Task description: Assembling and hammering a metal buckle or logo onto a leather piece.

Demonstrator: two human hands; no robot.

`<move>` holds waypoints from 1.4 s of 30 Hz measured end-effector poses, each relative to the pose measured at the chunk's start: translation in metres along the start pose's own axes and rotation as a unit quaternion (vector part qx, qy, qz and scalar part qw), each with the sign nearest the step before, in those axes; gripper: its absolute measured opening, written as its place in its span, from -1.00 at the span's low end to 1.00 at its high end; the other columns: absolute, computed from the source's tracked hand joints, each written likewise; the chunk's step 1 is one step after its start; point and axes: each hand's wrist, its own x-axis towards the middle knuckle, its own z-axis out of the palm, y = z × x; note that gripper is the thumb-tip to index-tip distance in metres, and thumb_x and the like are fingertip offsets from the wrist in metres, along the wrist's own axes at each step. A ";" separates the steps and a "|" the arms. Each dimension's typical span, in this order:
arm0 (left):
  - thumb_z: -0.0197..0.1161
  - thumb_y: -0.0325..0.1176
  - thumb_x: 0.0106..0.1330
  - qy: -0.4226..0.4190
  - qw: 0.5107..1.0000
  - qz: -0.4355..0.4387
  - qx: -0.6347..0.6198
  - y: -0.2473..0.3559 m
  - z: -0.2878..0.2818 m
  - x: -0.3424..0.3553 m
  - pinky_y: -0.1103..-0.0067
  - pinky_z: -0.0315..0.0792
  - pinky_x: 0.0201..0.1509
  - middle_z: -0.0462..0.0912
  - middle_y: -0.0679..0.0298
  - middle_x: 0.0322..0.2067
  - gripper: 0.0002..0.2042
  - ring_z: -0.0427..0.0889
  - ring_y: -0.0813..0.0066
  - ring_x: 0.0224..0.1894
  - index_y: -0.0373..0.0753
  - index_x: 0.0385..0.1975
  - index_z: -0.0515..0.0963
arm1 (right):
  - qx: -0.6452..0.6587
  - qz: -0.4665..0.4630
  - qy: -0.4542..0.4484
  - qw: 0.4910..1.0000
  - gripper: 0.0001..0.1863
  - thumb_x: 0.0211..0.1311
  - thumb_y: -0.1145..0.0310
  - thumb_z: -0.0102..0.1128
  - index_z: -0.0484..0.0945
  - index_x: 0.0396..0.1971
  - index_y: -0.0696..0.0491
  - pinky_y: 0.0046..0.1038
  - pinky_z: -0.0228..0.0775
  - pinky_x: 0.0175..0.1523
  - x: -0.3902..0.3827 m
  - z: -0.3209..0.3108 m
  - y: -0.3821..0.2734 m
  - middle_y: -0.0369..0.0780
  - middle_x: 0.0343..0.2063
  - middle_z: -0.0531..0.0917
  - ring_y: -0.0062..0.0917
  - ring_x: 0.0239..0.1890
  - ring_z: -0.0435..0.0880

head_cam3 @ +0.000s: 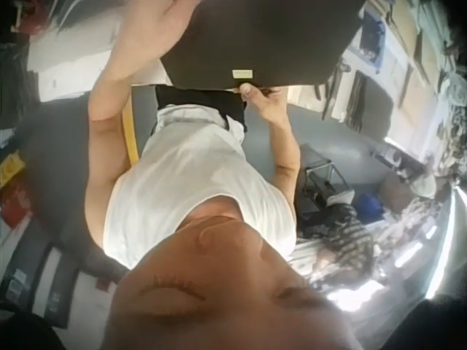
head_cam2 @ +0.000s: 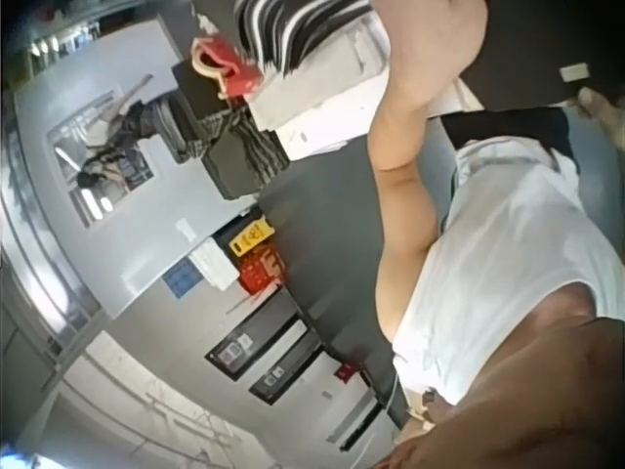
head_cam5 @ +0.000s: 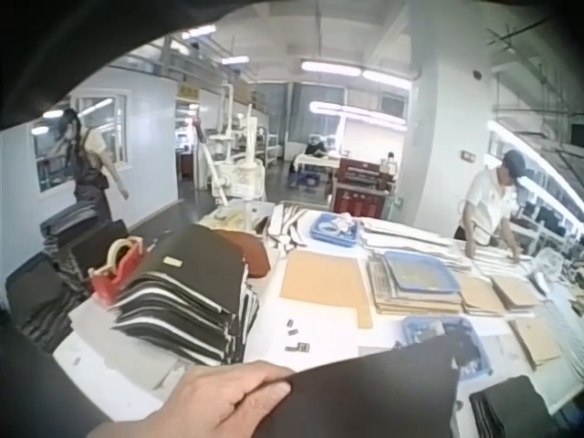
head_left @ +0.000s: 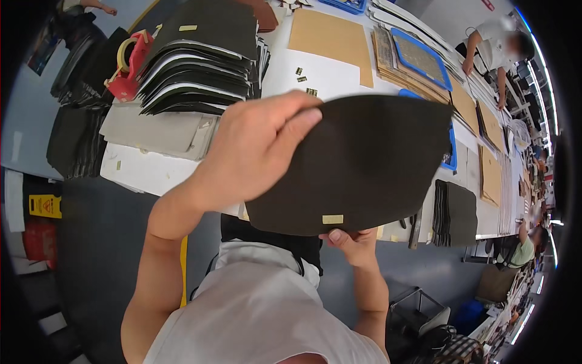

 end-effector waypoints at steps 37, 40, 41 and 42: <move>0.28 -0.22 0.45 -0.297 0.904 -0.247 -0.182 -0.078 0.097 -0.046 0.47 0.55 -0.05 0.74 0.11 -0.23 -0.69 0.69 0.43 -0.19 -0.36 -0.02 0.61 | -0.046 -0.105 0.037 0.993 -0.68 0.27 0.41 0.19 0.56 -0.02 0.24 -0.56 0.51 -0.51 0.002 0.036 -0.020 -0.06 -0.24 0.70 -0.51 -0.50 0.66; 0.31 -0.17 0.41 -0.237 0.916 -0.249 -0.207 -0.086 0.084 -0.052 0.41 0.54 -0.13 0.74 0.03 -0.32 -0.68 0.71 0.21 -0.27 -0.35 -0.11 0.62 | -0.059 -0.038 0.035 0.997 -0.66 0.25 0.43 0.23 0.57 0.01 0.21 -0.53 0.53 -0.48 -0.008 0.035 -0.017 -0.08 -0.23 0.70 -0.48 -0.43 0.68; 0.30 -0.20 0.41 -0.206 0.931 -0.230 -0.195 -0.088 0.076 -0.055 0.43 0.54 -0.15 0.73 0.05 -0.34 -0.70 0.70 0.23 -0.30 -0.35 -0.11 0.62 | -0.052 -0.021 -0.017 0.998 -0.79 0.33 0.48 0.27 0.61 -0.06 0.14 -0.48 0.59 -0.24 -0.009 0.031 -0.018 -0.20 -0.24 0.70 -0.52 -0.34 0.68; 0.29 -0.22 0.42 -0.175 0.944 -0.211 -0.184 -0.091 0.064 -0.058 0.44 0.54 -0.18 0.73 0.06 -0.36 -0.72 0.70 0.25 -0.33 -0.35 -0.11 0.62 | -0.047 -0.026 -0.014 0.998 -0.79 0.33 0.48 0.27 0.61 -0.06 0.14 -0.48 0.59 -0.24 -0.004 0.024 -0.024 -0.20 -0.24 0.70 -0.52 -0.34 0.68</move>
